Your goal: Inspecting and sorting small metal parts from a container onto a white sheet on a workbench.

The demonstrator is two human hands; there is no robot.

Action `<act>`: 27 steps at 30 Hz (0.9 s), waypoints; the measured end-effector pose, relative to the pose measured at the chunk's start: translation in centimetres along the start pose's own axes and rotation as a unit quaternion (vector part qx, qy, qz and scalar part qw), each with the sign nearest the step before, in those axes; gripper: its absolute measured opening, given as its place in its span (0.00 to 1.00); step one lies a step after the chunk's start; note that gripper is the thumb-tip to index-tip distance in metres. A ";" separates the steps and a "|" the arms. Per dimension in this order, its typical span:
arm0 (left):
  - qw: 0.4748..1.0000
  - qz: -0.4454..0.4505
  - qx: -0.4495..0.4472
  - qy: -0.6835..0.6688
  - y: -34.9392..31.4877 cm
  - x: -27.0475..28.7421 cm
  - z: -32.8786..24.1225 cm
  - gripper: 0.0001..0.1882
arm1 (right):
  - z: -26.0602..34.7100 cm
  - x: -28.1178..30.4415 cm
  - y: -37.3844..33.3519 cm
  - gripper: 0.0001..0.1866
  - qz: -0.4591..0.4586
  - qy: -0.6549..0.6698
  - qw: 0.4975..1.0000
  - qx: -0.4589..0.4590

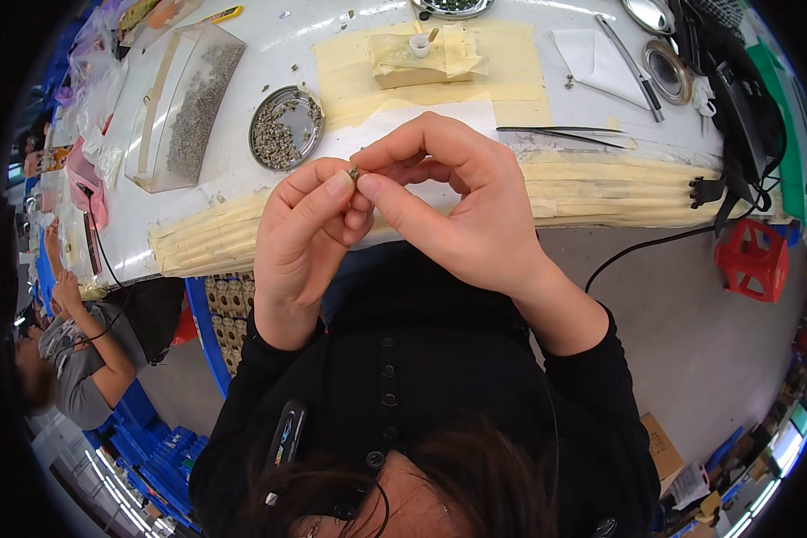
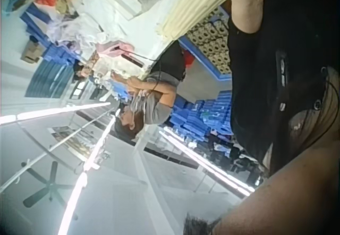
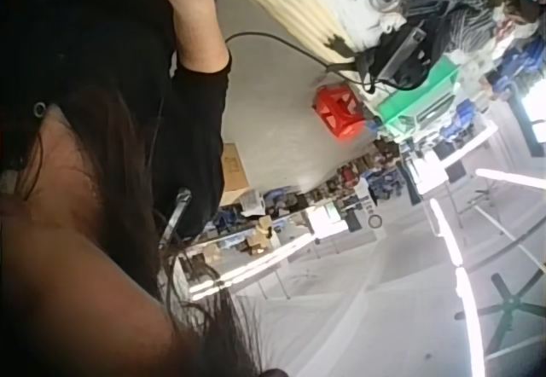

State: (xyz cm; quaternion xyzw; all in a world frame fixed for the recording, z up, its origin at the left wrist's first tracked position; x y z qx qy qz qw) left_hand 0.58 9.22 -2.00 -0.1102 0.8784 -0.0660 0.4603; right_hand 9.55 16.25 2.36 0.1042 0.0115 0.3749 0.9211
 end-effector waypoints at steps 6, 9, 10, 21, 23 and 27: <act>0.999 -0.012 -0.027 0.038 -0.1 0.1 -0.4 0.06 | 0.2 0.1 0.0 0.06 -0.002 -0.013 1.000 0.007; 0.998 -0.016 -0.041 0.047 -0.1 0.0 -0.5 0.06 | 0.4 0.1 0.0 0.06 -0.001 -0.015 1.000 0.012; 0.998 -0.016 -0.042 0.048 -0.1 0.0 -0.5 0.06 | 0.4 0.1 0.0 0.06 -0.001 -0.017 1.000 0.014; 0.996 -0.017 -0.065 0.062 -0.2 0.0 -0.8 0.06 | 0.6 0.0 0.0 0.06 0.001 -0.030 0.999 0.033; 0.996 -0.019 -0.059 0.059 -0.2 0.0 -0.8 0.06 | 0.5 0.0 0.0 0.06 0.000 -0.030 0.999 0.032; 0.998 -0.006 -0.046 0.051 -0.1 -0.1 -0.8 0.06 | 0.3 0.2 0.0 0.07 -0.006 0.001 1.000 0.024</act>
Point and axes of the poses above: each hand's wrist, its own y-axis towards the middle knuckle, its own x-axis out of the back of the hand, z = x × y, the point moved 10 cm from there along y, towards the middle knuckle, and after that the axes turned 10 degrees about -y, right-handed, at the moved point
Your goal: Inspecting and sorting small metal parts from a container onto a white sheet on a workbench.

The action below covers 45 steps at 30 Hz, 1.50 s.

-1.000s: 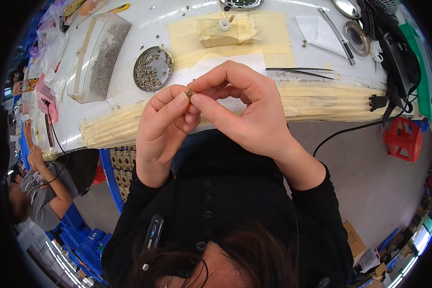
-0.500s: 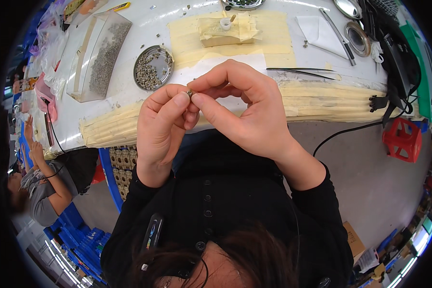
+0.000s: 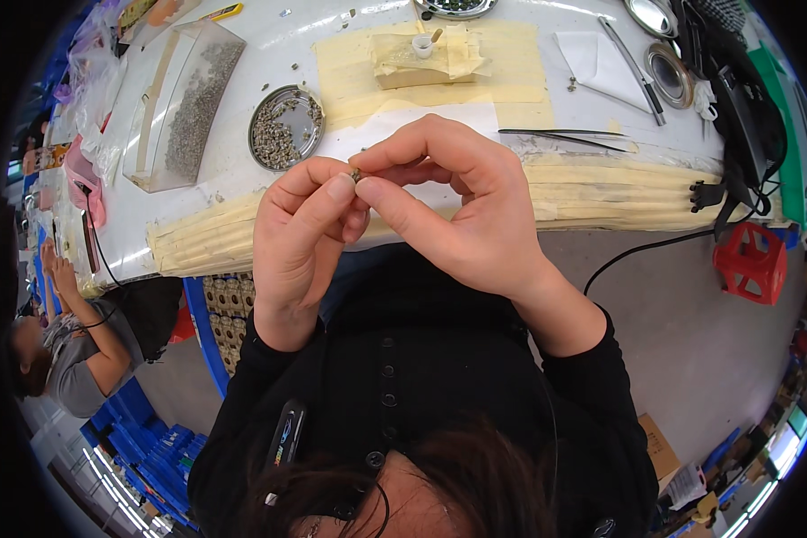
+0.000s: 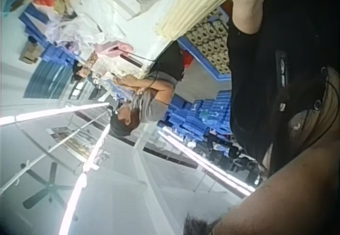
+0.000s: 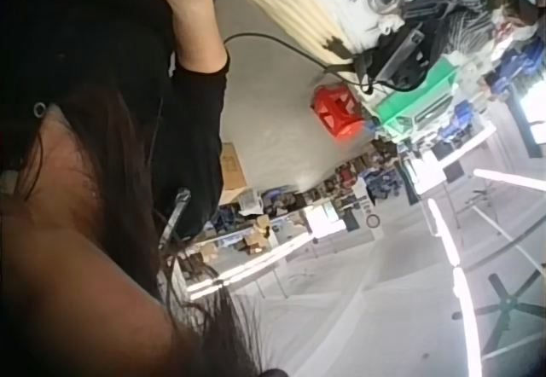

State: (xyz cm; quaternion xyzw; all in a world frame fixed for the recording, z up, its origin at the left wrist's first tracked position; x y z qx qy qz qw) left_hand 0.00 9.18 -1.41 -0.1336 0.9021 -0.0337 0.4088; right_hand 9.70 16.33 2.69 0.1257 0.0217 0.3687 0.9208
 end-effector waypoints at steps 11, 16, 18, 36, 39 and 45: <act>1.000 0.007 0.011 -0.013 -0.1 0.2 0.1 0.05 | 0.3 0.1 0.1 0.07 0.006 -0.020 0.999 0.025; 0.999 -0.013 0.011 -0.044 -0.4 0.4 0.8 0.05 | 2.0 0.4 0.1 0.08 -0.029 -0.135 0.984 0.116; 0.999 -0.022 0.003 -0.041 -0.4 0.5 0.8 0.05 | 2.6 0.4 -0.1 0.09 -0.047 -0.171 0.973 0.146; 0.991 -0.027 0.033 -0.130 -0.3 -0.1 1.5 0.07 | 1.5 0.5 -0.5 0.08 -0.084 -0.117 0.981 0.130; 0.991 -0.018 0.033 -0.126 -0.2 -0.2 1.5 0.06 | 1.2 0.5 -0.5 0.07 -0.077 -0.110 0.984 0.116; 0.994 -0.024 0.036 -0.103 -0.4 0.0 1.6 0.06 | 0.4 0.4 -0.3 0.06 -0.049 -0.056 0.996 0.048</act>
Point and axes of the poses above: each hand's wrist, its own y-axis towards the middle knuckle, its own x-axis out of the back of the hand, z = x × y, the point moved 10 cm from there along y, towards the middle knuckle, and after that the axes turned 10 degrees about -y, right-handed, at the moved point
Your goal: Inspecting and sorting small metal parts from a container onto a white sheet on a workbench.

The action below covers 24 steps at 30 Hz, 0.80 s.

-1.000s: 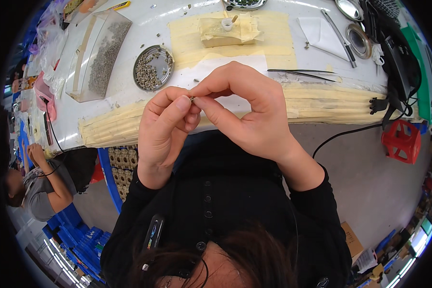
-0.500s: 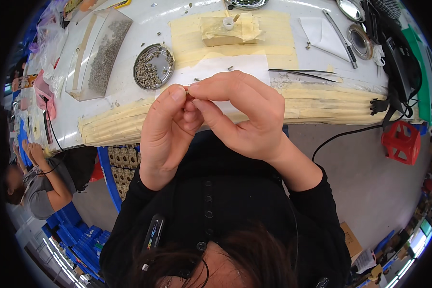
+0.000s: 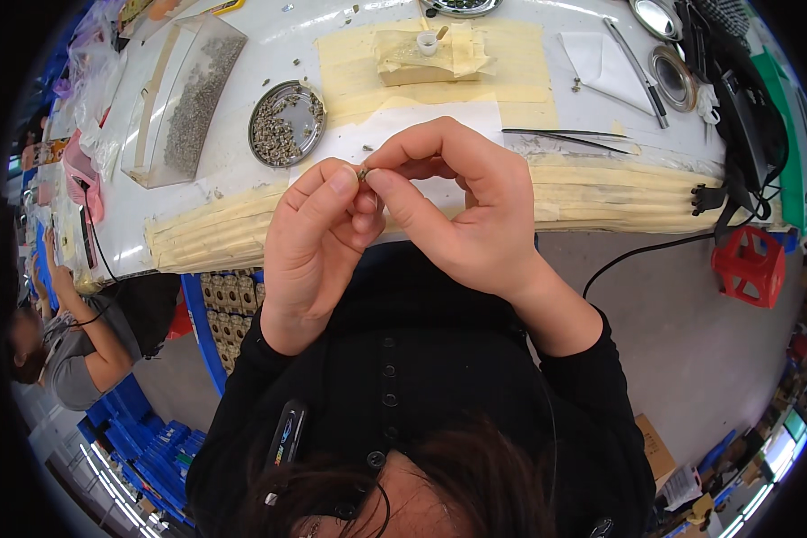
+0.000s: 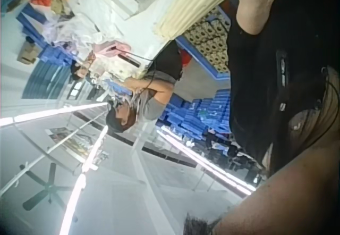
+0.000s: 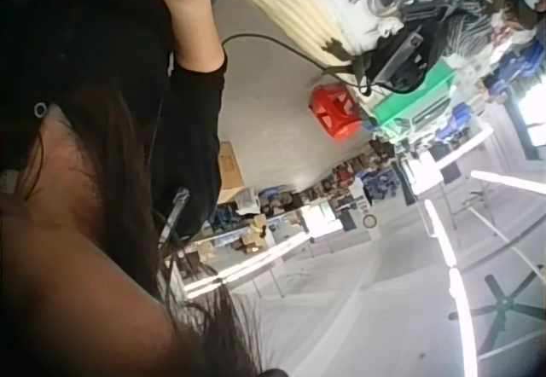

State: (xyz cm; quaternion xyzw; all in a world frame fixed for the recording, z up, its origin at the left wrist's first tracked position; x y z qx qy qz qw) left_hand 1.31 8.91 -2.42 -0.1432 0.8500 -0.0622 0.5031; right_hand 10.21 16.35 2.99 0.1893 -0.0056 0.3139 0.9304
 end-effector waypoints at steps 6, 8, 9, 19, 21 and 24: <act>1.000 -0.014 -0.009 0.018 -0.1 0.1 -0.3 0.06 | 0.0 0.0 0.0 0.06 -0.001 -0.011 1.000 -0.001; 1.000 -0.012 -0.014 0.014 -0.2 0.2 -0.3 0.06 | 0.1 -0.1 0.0 0.06 -0.006 -0.017 1.000 0.006; 1.000 -0.010 -0.016 0.012 -0.1 0.2 -0.3 0.06 | 0.3 0.0 0.0 0.06 -0.007 -0.023 1.000 0.011; 0.999 -0.012 -0.028 0.018 -0.1 0.2 -0.4 0.07 | 1.0 0.2 0.2 0.07 -0.011 -0.069 0.996 0.055; 0.999 -0.011 -0.035 0.034 -0.2 0.1 -0.6 0.08 | 1.2 0.3 0.3 0.07 -0.016 -0.081 0.994 0.074; 0.999 -0.008 -0.029 0.036 -0.2 0.1 -0.6 0.08 | 1.6 0.3 0.3 0.08 -0.020 -0.094 0.990 0.099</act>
Point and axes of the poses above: each hand's wrist, its own y-axis towards the middle knuckle, its own x-axis out of the back of the hand, z = x × y, the point moved 10 cm from there along y, towards the middle knuckle, and after that the axes turned 10 degrees about -y, right-handed, at the moved point
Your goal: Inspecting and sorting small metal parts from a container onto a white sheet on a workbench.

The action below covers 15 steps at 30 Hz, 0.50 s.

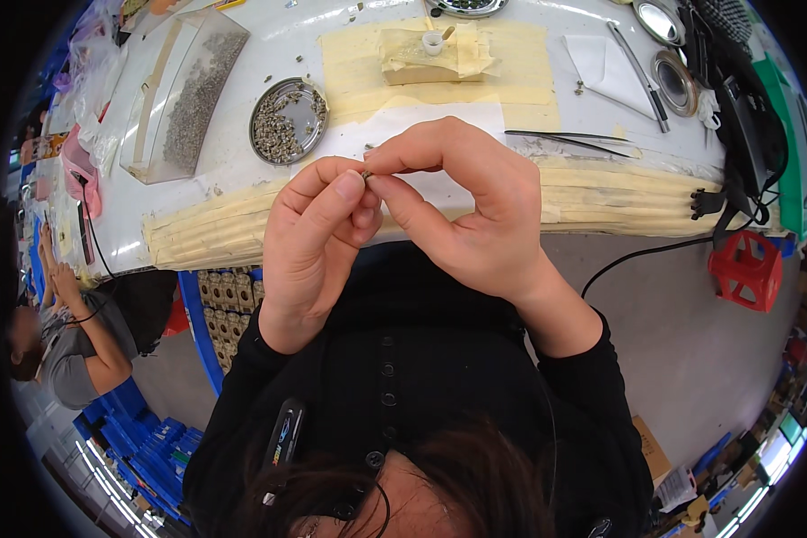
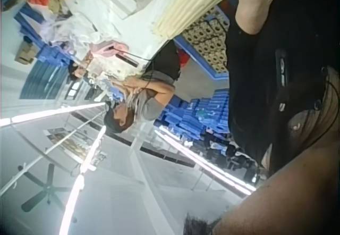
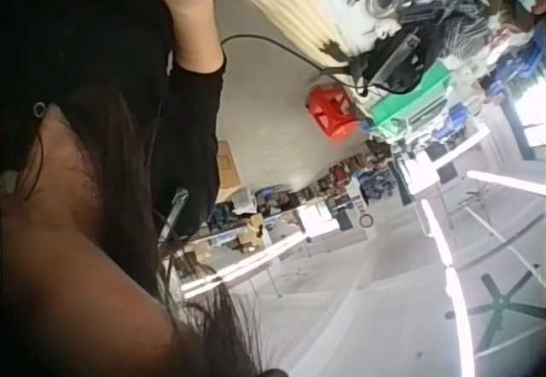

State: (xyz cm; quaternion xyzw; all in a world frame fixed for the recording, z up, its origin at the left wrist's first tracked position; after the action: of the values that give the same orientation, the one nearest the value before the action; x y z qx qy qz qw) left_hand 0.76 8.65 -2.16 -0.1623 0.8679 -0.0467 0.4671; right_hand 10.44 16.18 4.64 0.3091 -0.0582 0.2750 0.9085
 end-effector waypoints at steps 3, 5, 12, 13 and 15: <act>1.000 0.002 -0.001 -0.006 0.0 0.0 0.0 0.08 | 0.3 0.0 0.1 0.08 0.002 -0.010 1.000 0.011; 1.000 0.005 0.001 -0.017 0.0 -0.1 0.2 0.08 | 0.5 -0.1 0.1 0.09 -0.004 -0.012 1.000 0.027; 0.999 0.009 0.011 -0.033 0.0 -0.3 0.3 0.07 | 1.2 0.0 0.2 0.10 -0.010 -0.031 0.997 0.065; 0.999 0.009 0.015 -0.040 0.1 -0.3 0.4 0.07 | 1.2 0.0 0.2 0.10 -0.012 -0.032 0.997 0.065; 0.998 0.007 0.024 -0.054 0.1 -0.3 0.6 0.07 | 1.2 0.0 0.2 0.10 -0.013 -0.034 0.997 0.069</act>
State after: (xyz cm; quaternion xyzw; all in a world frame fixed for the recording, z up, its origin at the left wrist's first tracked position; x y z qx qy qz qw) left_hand 1.38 8.89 -2.26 -0.1469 0.8412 -0.0551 0.5174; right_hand 10.40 15.57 5.72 0.3811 -0.0658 0.2556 0.8861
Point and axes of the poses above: each hand's wrist, its own y-axis towards the middle knuckle, its own x-axis out of the back of the hand, z = x × y, the point moved 10 cm from there along y, towards the middle knuckle, and after that the axes turned 10 degrees about -y, right-handed, at the moved point
